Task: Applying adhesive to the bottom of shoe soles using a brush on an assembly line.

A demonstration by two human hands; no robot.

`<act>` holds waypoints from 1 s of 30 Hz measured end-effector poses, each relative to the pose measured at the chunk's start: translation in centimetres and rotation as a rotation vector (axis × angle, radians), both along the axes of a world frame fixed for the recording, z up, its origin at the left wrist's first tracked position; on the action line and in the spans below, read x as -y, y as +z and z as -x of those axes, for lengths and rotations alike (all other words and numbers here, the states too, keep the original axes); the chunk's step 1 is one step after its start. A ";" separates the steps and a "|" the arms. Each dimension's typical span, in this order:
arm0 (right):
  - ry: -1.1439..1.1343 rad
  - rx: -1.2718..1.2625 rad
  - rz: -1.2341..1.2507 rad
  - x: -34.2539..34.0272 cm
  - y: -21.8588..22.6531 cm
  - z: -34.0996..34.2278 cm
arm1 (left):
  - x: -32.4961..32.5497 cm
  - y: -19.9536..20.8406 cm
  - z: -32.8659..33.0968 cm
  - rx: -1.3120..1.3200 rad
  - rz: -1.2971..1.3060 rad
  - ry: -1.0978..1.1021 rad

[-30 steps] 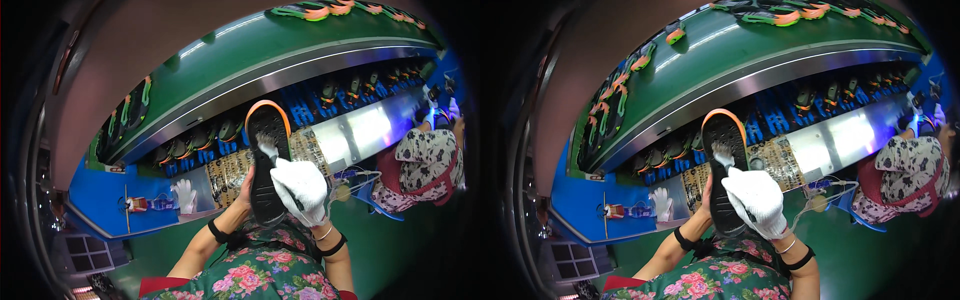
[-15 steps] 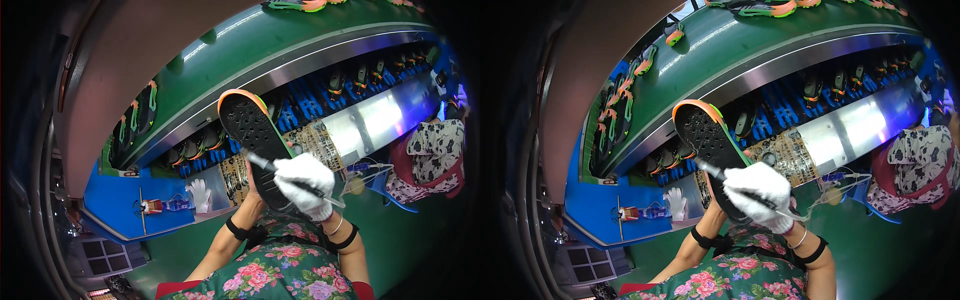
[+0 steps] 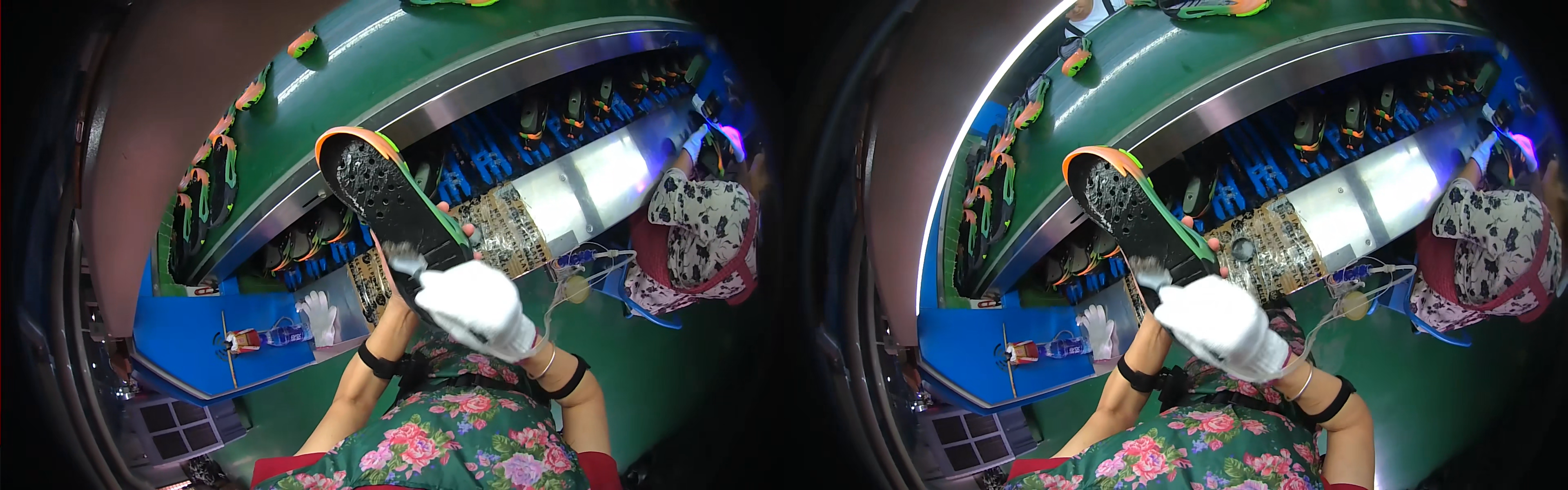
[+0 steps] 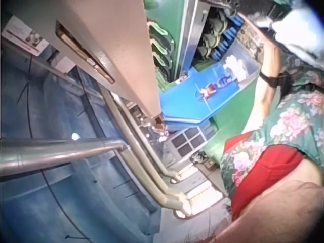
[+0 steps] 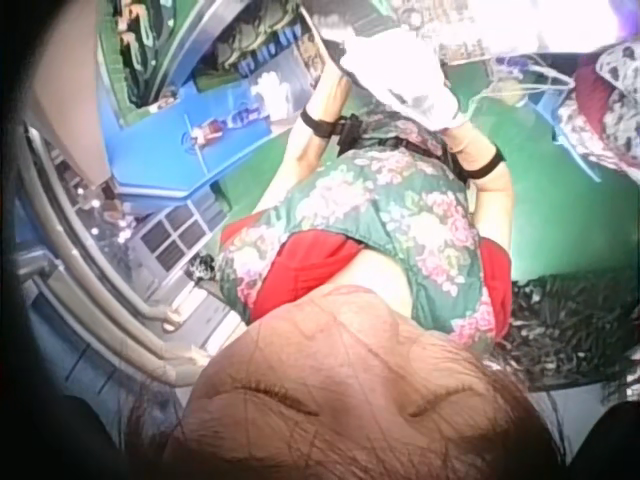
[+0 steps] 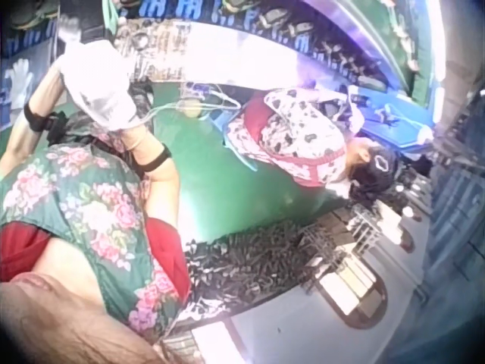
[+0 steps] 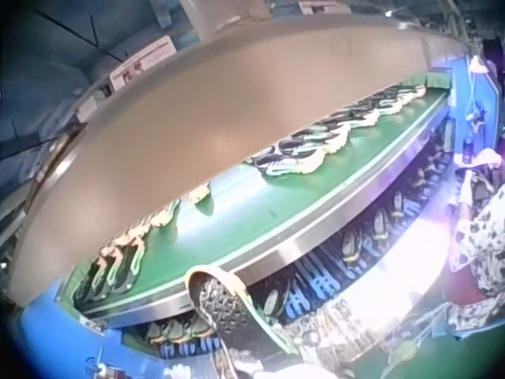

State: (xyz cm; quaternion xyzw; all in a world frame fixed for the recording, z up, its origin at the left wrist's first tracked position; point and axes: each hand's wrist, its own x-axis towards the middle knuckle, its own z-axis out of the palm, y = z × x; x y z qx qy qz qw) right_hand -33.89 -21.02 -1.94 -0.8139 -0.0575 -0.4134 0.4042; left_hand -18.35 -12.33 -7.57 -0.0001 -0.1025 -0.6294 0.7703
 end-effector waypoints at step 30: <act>0.181 -0.042 -0.174 -1.2 -2.4 0.7 | -2.6 0.2 -3.4 0.129 -0.039 -0.063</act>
